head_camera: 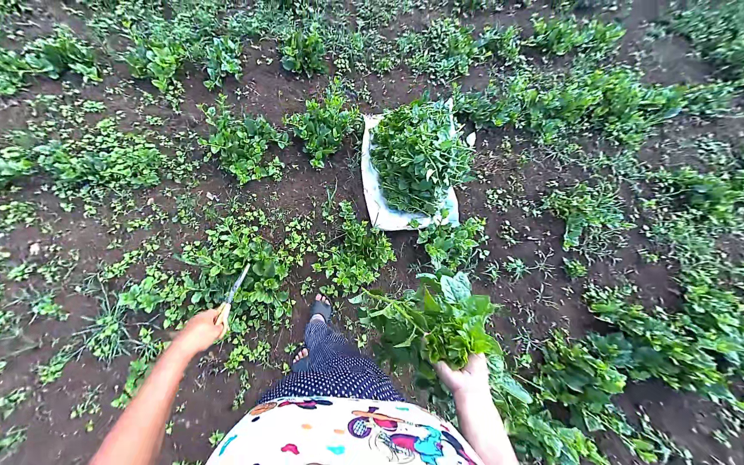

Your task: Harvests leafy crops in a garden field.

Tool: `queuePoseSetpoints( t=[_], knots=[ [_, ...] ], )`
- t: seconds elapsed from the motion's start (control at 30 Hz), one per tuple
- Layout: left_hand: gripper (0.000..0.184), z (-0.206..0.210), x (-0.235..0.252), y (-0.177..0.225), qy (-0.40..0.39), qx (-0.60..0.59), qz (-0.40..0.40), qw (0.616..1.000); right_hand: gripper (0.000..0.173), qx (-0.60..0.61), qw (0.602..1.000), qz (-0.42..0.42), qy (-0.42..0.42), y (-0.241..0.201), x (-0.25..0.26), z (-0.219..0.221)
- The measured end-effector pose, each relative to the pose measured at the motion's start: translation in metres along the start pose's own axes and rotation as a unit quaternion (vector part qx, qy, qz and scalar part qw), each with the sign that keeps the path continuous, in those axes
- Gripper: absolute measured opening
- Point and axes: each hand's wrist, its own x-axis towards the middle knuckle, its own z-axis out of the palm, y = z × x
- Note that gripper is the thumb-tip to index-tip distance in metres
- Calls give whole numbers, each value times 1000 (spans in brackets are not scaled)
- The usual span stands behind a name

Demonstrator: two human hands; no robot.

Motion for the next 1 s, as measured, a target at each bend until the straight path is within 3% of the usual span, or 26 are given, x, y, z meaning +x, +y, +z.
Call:
queuePoseSetpoints(
  t=[0.17,0.27,0.37,0.5,0.6,0.8,1.0],
  knots=[
    [35,22,31,-26,-83,-31,-74,993,44,-2,1000,0,12,-4,29,56],
    [38,26,25,-45,-113,30,-125,985,44,8,1000,-6,24,-13,33,79],
    [40,15,11,-39,-112,-7,-184,977,42,25,999,-11,33,-21,42,98],
    [41,-31,20,-3,-123,-4,-202,972,41,45,998,-15,41,-19,57,117],
    [41,-64,82,5,-110,56,-157,980,42,61,997,-15,39,-14,74,134],
    [31,-158,169,95,-107,63,-94,988,46,106,992,-33,63,0,114,190],
    [39,-251,279,148,-114,163,-20,980,49,168,974,-100,111,21,163,273]
  ],
)
